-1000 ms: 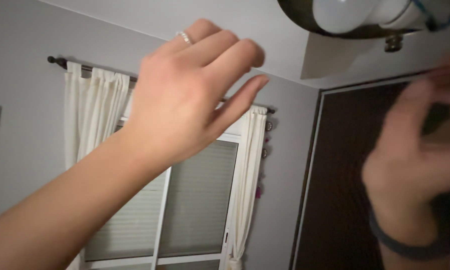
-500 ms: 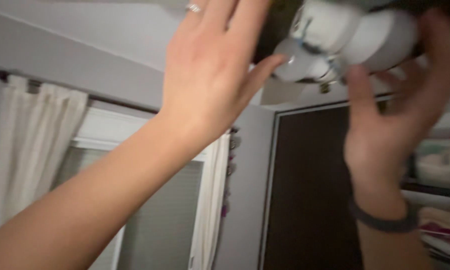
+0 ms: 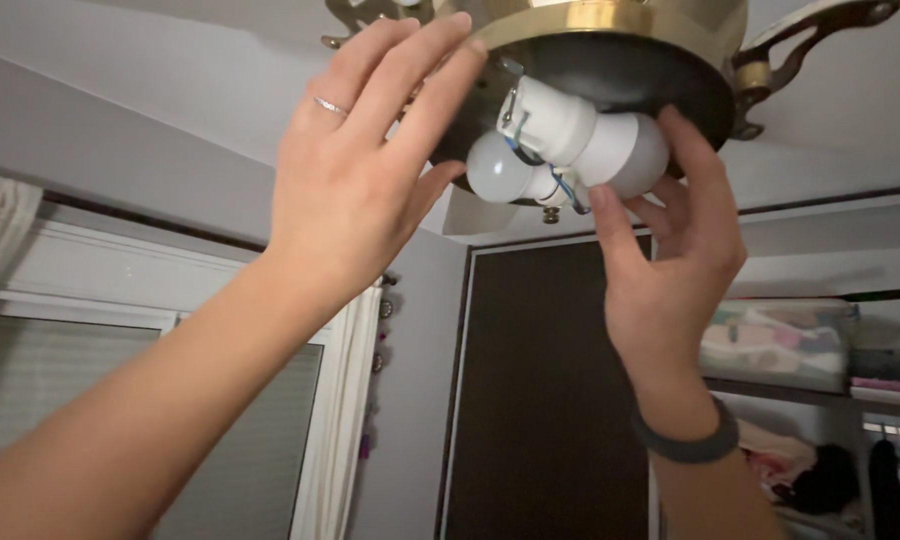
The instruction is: Remove light bulb cover from ceiling fan and unscrew old light bulbs.
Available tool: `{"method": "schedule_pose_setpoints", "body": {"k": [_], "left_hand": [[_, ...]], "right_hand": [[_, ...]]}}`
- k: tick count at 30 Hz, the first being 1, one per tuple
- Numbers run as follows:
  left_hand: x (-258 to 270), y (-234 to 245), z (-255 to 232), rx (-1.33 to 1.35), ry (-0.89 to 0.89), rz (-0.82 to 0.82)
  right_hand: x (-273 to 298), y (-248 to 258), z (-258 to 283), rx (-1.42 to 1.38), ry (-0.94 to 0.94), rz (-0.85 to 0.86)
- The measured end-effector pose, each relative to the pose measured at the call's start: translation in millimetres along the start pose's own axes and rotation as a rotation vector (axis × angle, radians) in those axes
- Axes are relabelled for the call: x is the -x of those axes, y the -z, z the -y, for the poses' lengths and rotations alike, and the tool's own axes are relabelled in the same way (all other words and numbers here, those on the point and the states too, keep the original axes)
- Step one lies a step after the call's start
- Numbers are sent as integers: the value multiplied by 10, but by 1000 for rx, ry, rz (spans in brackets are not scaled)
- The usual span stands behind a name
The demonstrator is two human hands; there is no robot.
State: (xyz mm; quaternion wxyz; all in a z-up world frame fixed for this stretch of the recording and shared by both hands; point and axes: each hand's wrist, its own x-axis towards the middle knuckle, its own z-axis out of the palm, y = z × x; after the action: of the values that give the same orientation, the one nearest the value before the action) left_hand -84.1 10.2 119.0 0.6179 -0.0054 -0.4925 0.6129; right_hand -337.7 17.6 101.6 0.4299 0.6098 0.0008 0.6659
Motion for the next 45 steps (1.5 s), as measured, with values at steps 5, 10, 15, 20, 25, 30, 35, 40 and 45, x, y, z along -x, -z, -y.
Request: {"method": "schedule_pose_setpoints", "body": {"k": [5,10,15,20,25,30,35,40,45], "left_hand": [[19,-7,-47,-7,9,-14],[20,-22,-145,-25,39,-56],[-162,75,-346,-3,20,-93],[-271,-148,-404,-88,-120,-154],[-430,-205,-363,-174,-158,-108],[-441,-252,-318,-242,-180,-81],[-460,-324,-277,-261,-227,-105],[-416,-387,-315,-290,-241,-137],[-438,-390,-357,-278,-222,-138]], "right_hand": [[-20,0,11,6,-39,-7],[-42,0,46,16,-59,-20],[-48,-12,86,5,-79,-33],[-39,-8,92,-21,-75,-27],[-57,-12,131,-40,-99,-30],[-59,-18,144,-100,-134,-39],[-58,-33,109,-163,-155,-50],[-52,-29,128,-141,-136,-52],[-69,-43,114,-132,-113,-65]]}}
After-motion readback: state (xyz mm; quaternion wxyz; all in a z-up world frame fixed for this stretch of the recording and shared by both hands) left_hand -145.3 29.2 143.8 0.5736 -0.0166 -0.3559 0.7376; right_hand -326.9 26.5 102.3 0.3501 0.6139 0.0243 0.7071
